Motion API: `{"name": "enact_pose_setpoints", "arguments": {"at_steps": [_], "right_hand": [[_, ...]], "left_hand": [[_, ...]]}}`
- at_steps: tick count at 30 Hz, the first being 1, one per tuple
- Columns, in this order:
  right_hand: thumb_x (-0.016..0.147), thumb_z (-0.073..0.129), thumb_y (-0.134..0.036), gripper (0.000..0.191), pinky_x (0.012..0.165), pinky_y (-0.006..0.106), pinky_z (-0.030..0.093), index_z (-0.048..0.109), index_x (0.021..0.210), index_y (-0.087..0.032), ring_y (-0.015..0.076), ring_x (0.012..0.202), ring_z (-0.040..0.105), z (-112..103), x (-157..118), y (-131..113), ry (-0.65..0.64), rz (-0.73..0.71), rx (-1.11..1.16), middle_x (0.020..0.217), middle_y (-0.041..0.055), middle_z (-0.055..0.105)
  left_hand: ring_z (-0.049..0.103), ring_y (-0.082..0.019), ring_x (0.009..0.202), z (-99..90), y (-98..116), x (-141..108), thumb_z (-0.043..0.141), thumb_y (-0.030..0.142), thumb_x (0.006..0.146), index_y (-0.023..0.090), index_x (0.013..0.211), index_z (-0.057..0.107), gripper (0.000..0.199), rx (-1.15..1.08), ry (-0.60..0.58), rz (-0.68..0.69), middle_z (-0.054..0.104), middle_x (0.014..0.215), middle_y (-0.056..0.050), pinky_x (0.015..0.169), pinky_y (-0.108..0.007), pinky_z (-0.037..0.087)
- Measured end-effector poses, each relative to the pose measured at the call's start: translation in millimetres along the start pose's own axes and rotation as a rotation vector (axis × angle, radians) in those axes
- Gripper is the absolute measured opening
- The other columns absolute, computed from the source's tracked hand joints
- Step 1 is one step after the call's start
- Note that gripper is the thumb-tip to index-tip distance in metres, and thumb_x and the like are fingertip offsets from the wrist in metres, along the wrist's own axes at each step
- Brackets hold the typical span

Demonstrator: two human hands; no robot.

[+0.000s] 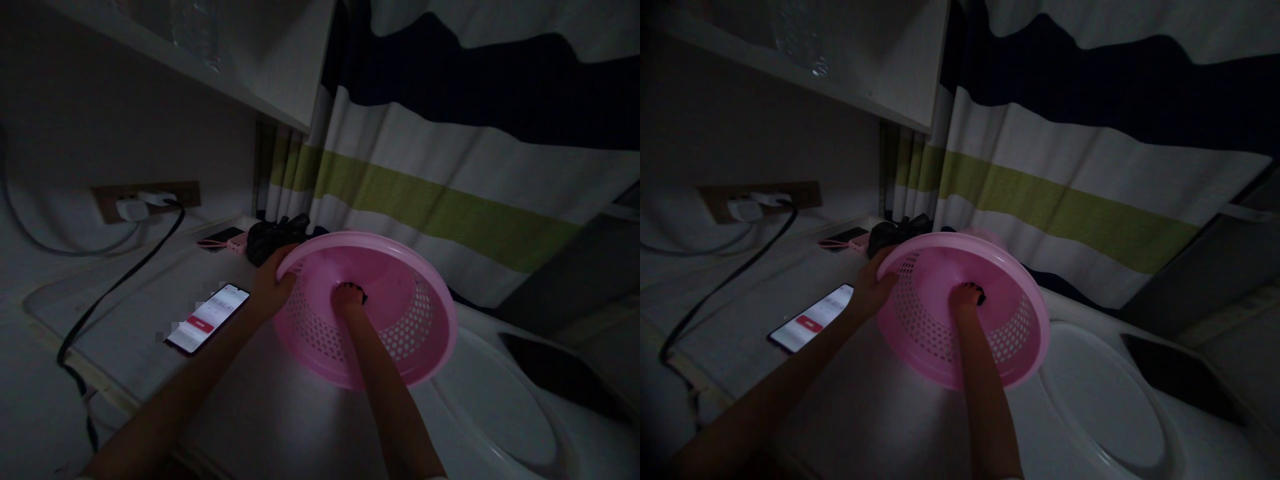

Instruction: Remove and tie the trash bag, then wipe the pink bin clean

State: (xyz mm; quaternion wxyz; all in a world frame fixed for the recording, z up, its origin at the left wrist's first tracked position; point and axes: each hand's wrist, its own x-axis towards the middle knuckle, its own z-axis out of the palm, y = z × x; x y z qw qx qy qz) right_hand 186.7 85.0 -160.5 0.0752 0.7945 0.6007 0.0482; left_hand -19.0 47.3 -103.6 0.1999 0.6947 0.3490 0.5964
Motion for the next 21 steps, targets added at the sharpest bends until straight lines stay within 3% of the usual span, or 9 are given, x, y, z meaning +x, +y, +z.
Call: {"name": "enact_pose_setpoints", "arguments": {"at_steps": [3, 8, 13, 21], "right_hand": [[0.092, 0.025, -0.021, 0.043, 0.078, 0.047, 0.044, 0.054, 0.117, -0.002, 0.0307, 0.107, 0.054, -2, -1, 6, -0.024, -0.031, -0.006, 0.114, 0.0275, 0.057], [0.093, 0.035, -0.030, 0.037, 0.084, 0.041, 0.045, 0.056, 0.116, -0.011, 0.0227, 0.103, 0.058, -6, -12, 10, -0.076, -0.150, -0.021, 0.113, 0.0150, 0.061], [0.090, 0.031, -0.019, 0.039, 0.083, 0.038, 0.045, 0.052, 0.120, -0.008, 0.0251, 0.106, 0.056, -7, -41, 11, -0.066, -0.240, -0.031, 0.117, 0.0196, 0.058], [0.091, 0.026, -0.023, 0.042, 0.091, 0.036, 0.040, 0.049, 0.123, -0.008, 0.0243, 0.113, 0.051, -9, -76, 16, -0.016, -0.314, -0.024, 0.121, 0.0192, 0.055]], "left_hand": [[0.061, -0.023, 0.094, 7.6, 1, -2, 0.048, 0.033, 0.079, 0.016, 0.115, 0.054, 0.040, -0.046, -0.020, -0.005, 0.065, 0.102, -0.007, 0.085, -0.039, 0.051], [0.058, -0.024, 0.105, 14.5, 4, -15, 0.046, 0.040, 0.085, 0.016, 0.121, 0.050, 0.043, -0.051, 0.021, 0.029, 0.060, 0.115, -0.010, 0.092, -0.041, 0.048], [0.059, -0.023, 0.101, 16.5, 3, -21, 0.047, 0.040, 0.086, 0.017, 0.122, 0.048, 0.042, -0.054, 0.046, 0.036, 0.062, 0.112, -0.010, 0.087, -0.040, 0.050], [0.060, -0.023, 0.095, 16.7, 1, -23, 0.047, 0.044, 0.086, 0.016, 0.118, 0.051, 0.043, -0.043, 0.051, 0.029, 0.063, 0.104, -0.006, 0.082, -0.036, 0.051]]}}
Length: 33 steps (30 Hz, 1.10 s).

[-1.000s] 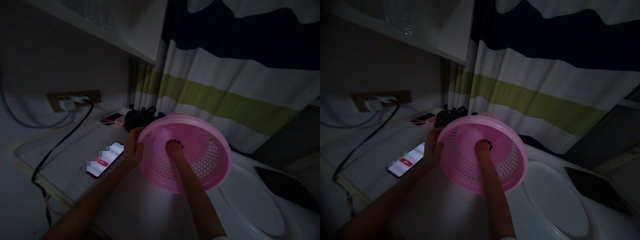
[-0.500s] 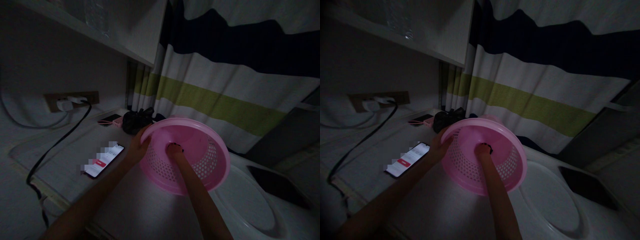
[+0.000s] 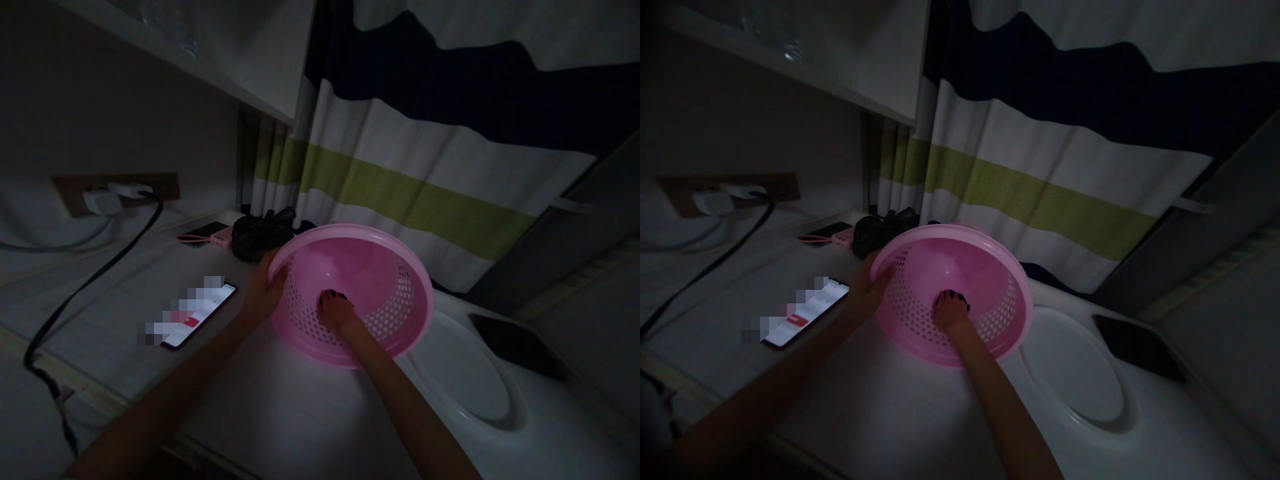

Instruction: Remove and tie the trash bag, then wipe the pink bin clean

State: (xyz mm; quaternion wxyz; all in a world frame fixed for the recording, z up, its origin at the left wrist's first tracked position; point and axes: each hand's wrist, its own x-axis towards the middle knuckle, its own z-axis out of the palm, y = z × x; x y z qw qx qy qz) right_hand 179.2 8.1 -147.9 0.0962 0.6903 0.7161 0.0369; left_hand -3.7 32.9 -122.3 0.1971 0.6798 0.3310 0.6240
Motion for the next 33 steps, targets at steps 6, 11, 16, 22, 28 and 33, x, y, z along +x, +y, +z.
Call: {"name": "enact_pose_setpoints", "arguments": {"at_steps": [6, 11, 16, 22, 28, 33], "right_hand": [[0.090, 0.029, -0.022, 0.041, 0.086, 0.037, 0.043, 0.052, 0.120, -0.007, 0.0261, 0.108, 0.054, -2, 7, -2, -0.018, -0.004, 0.007, 0.117, 0.0201, 0.057], [0.090, 0.027, -0.022, 0.042, 0.078, 0.039, 0.047, 0.050, 0.122, -0.008, 0.0277, 0.103, 0.057, -2, 23, -2, -0.024, 0.070, 0.030, 0.116, 0.0214, 0.058], [0.090, 0.026, -0.020, 0.042, 0.079, 0.040, 0.048, 0.053, 0.119, -0.008, 0.0268, 0.104, 0.058, -3, 41, 1, -0.043, 0.121, 0.053, 0.116, 0.0208, 0.058], [0.090, 0.027, -0.021, 0.042, 0.083, 0.040, 0.046, 0.052, 0.121, -0.007, 0.0274, 0.108, 0.056, -3, 59, 6, -0.066, 0.151, 0.066, 0.119, 0.0215, 0.056], [0.094, 0.032, -0.030, 0.039, 0.087, 0.041, 0.045, 0.051, 0.121, -0.010, 0.0235, 0.108, 0.055, 0, 74, 11, -0.077, 0.174, 0.070, 0.119, 0.0158, 0.057], [0.092, 0.042, -0.041, 0.039, 0.087, 0.041, 0.046, 0.054, 0.115, -0.013, 0.0198, 0.103, 0.057, 1, 83, 14, -0.073, 0.220, 0.077, 0.116, 0.0105, 0.059]], "left_hand": [[0.062, -0.021, 0.086, -2.5, -3, 1, 0.050, 0.045, 0.083, 0.016, 0.110, 0.055, 0.040, -0.043, -0.033, -0.058, 0.065, 0.095, -0.006, 0.076, -0.035, 0.052], [0.062, -0.021, 0.079, -3.8, -7, 2, 0.051, 0.042, 0.083, 0.016, 0.106, 0.057, 0.035, -0.038, -0.041, -0.060, 0.065, 0.088, -0.005, 0.070, -0.034, 0.051], [0.061, -0.019, 0.076, -4.7, -8, 2, 0.051, 0.038, 0.082, 0.015, 0.100, 0.058, 0.030, -0.065, -0.050, -0.088, 0.065, 0.085, -0.004, 0.068, -0.032, 0.050], [0.061, -0.019, 0.078, -6.7, -9, 2, 0.051, 0.039, 0.081, 0.016, 0.100, 0.059, 0.031, -0.046, -0.056, -0.112, 0.065, 0.086, -0.004, 0.069, -0.032, 0.050], [0.061, -0.017, 0.074, -6.6, -11, 1, 0.051, 0.037, 0.082, 0.017, 0.098, 0.059, 0.028, -0.056, -0.062, -0.098, 0.065, 0.082, -0.002, 0.065, -0.029, 0.049], [0.060, -0.017, 0.074, -6.1, -13, 1, 0.051, 0.037, 0.082, 0.017, 0.099, 0.059, 0.027, -0.071, -0.049, -0.084, 0.064, 0.083, -0.002, 0.064, -0.028, 0.049]]}}
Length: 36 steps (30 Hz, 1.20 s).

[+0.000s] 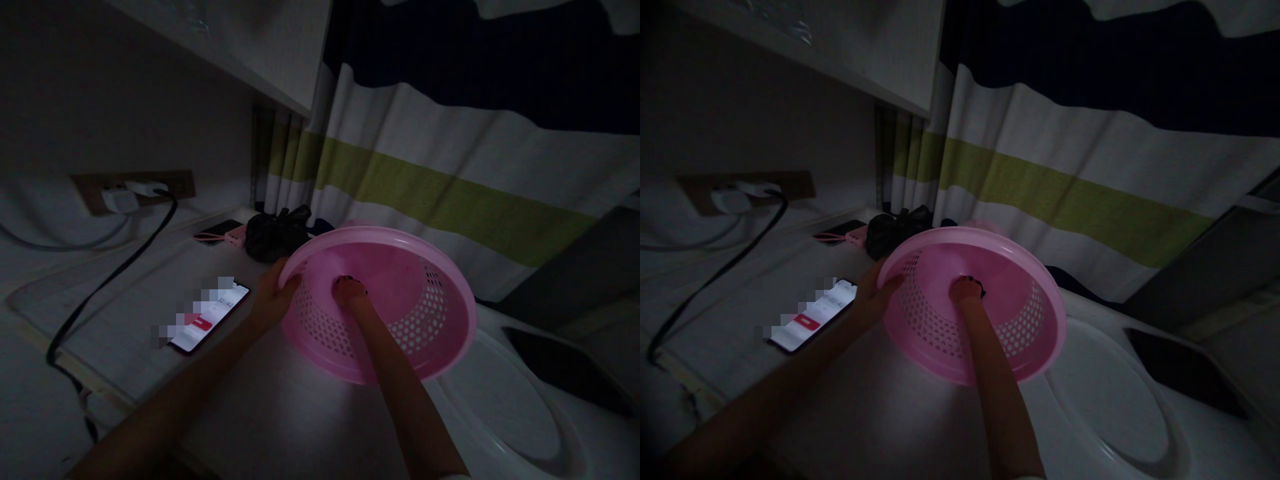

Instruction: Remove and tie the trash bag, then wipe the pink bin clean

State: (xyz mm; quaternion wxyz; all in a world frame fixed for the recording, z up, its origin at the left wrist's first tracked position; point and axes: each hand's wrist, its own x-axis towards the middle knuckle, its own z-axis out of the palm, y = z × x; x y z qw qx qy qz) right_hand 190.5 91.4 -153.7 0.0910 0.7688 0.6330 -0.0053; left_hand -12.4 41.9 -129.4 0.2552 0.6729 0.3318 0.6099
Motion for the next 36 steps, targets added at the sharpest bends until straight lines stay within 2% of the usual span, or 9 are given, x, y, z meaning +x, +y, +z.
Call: {"name": "enact_pose_setpoints", "arguments": {"at_steps": [8, 12, 15, 24, 28, 33, 36], "right_hand": [[0.093, 0.037, -0.038, 0.039, 0.086, 0.040, 0.046, 0.056, 0.113, -0.011, 0.0202, 0.103, 0.058, 3, 11, 1, 0.021, 0.041, 0.021, 0.113, 0.0122, 0.061], [0.093, 0.031, -0.028, 0.039, 0.084, 0.039, 0.046, 0.058, 0.114, -0.008, 0.0237, 0.104, 0.058, 5, 12, 0, 0.036, 0.030, 0.027, 0.113, 0.0187, 0.061], [0.091, 0.028, -0.023, 0.041, 0.081, 0.039, 0.046, 0.059, 0.113, -0.007, 0.0262, 0.103, 0.059, 5, 11, 0, 0.044, 0.026, 0.026, 0.112, 0.0226, 0.060], [0.090, 0.025, -0.020, 0.043, 0.081, 0.043, 0.045, 0.056, 0.116, -0.004, 0.0290, 0.106, 0.055, 7, 7, -4, 0.085, 0.045, 0.027, 0.116, 0.0249, 0.057], [0.091, 0.024, -0.020, 0.044, 0.081, 0.044, 0.044, 0.056, 0.116, -0.003, 0.0298, 0.105, 0.056, 8, 6, -6, 0.099, 0.059, 0.026, 0.115, 0.0260, 0.057], [0.091, 0.023, -0.022, 0.045, 0.081, 0.045, 0.043, 0.056, 0.115, -0.002, 0.0298, 0.105, 0.055, 6, 4, -7, 0.098, 0.055, 0.023, 0.115, 0.0272, 0.056], [0.090, 0.023, -0.022, 0.046, 0.080, 0.045, 0.044, 0.056, 0.116, -0.003, 0.0301, 0.106, 0.055, 4, 3, -7, 0.079, 0.055, 0.023, 0.116, 0.0272, 0.056]], "left_hand": [[0.057, -0.016, 0.068, -1.7, -2, 0, 0.053, 0.033, 0.080, 0.017, 0.092, 0.058, 0.022, 0.021, 0.002, -0.008, 0.062, 0.077, 0.000, 0.060, -0.026, 0.046], [0.057, -0.015, 0.069, -1.5, 0, 0, 0.054, 0.032, 0.078, 0.016, 0.092, 0.058, 0.021, -0.003, 0.004, -0.009, 0.062, 0.077, 0.000, 0.060, -0.026, 0.046], [0.057, -0.015, 0.069, -1.4, 4, 0, 0.054, 0.035, 0.079, 0.016, 0.094, 0.058, 0.024, -0.023, 0.003, -0.037, 0.062, 0.078, 0.000, 0.061, -0.026, 0.046], [0.058, -0.016, 0.073, -3.6, 13, 4, 0.055, 0.046, 0.079, 0.016, 0.092, 0.059, 0.033, -0.042, 0.016, -0.165, 0.062, 0.081, -0.002, 0.063, -0.027, 0.048], [0.060, -0.017, 0.083, -2.5, 13, 4, 0.056, 0.043, 0.080, 0.016, 0.104, 0.057, 0.036, -0.026, 0.066, -0.085, 0.063, 0.093, -0.004, 0.071, -0.028, 0.051], [0.051, -0.022, 0.114, -1.2, 9, 3, 0.051, 0.039, 0.085, 0.018, 0.127, 0.044, 0.047, 0.076, 0.117, 0.117, 0.052, 0.126, -0.010, 0.095, -0.038, 0.045], [0.054, -0.022, 0.110, -1.1, 4, 2, 0.048, 0.040, 0.087, 0.019, 0.128, 0.044, 0.046, 0.097, 0.088, 0.137, 0.055, 0.123, -0.009, 0.092, -0.039, 0.047]]}}
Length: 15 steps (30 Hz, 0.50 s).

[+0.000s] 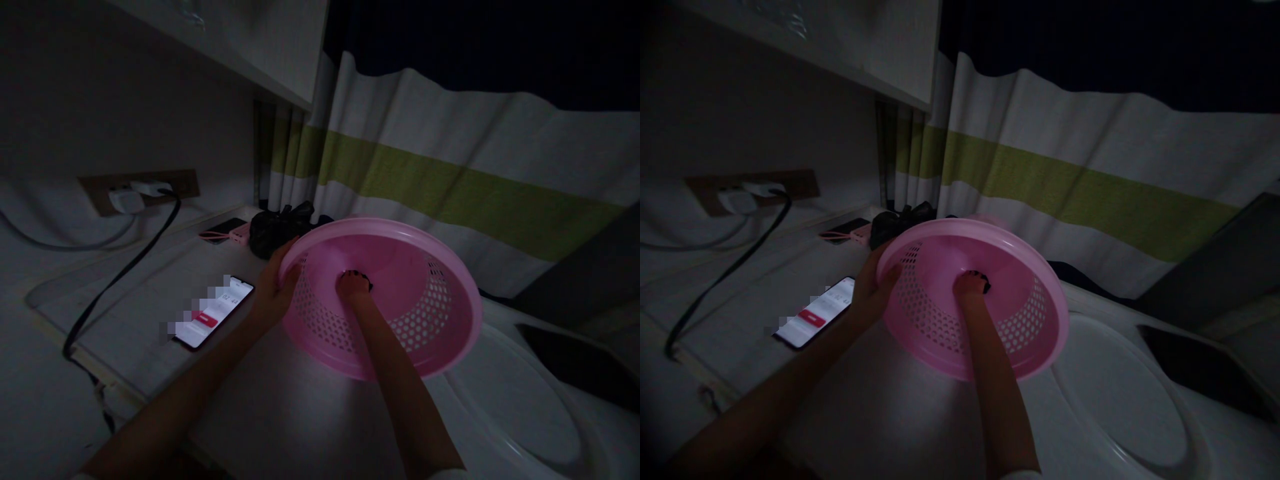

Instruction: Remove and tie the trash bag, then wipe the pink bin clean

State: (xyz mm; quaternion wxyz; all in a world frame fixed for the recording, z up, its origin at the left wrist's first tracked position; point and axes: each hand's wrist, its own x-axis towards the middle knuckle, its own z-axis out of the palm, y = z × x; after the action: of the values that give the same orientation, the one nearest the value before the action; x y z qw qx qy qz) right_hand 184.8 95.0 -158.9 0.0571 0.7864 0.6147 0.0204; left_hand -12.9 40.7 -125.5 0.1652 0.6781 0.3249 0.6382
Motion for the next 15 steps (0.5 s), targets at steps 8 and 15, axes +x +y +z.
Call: {"name": "enact_pose_setpoints", "arguments": {"at_steps": [8, 15], "right_hand": [[0.090, 0.023, -0.021, 0.045, 0.082, 0.043, 0.044, 0.055, 0.118, -0.005, 0.0279, 0.107, 0.055, -4, -5, 2, -0.039, -0.032, -0.026, 0.118, 0.0242, 0.056], [0.088, 0.028, -0.016, 0.042, 0.085, 0.044, 0.043, 0.052, 0.120, -0.005, 0.0286, 0.107, 0.056, -4, -18, 5, -0.076, -0.097, -0.059, 0.117, 0.0234, 0.057]], "left_hand": [[0.058, -0.020, 0.101, 2.1, -3, -4, 0.045, 0.038, 0.089, 0.019, 0.126, 0.045, 0.042, 0.000, 0.013, -0.006, 0.060, 0.114, -0.009, 0.085, -0.035, 0.050], [0.056, -0.021, 0.106, 4.4, 7, -9, 0.043, 0.034, 0.090, 0.020, 0.129, 0.043, 0.041, 0.015, -0.004, 0.005, 0.057, 0.119, -0.009, 0.090, -0.037, 0.048]]}}
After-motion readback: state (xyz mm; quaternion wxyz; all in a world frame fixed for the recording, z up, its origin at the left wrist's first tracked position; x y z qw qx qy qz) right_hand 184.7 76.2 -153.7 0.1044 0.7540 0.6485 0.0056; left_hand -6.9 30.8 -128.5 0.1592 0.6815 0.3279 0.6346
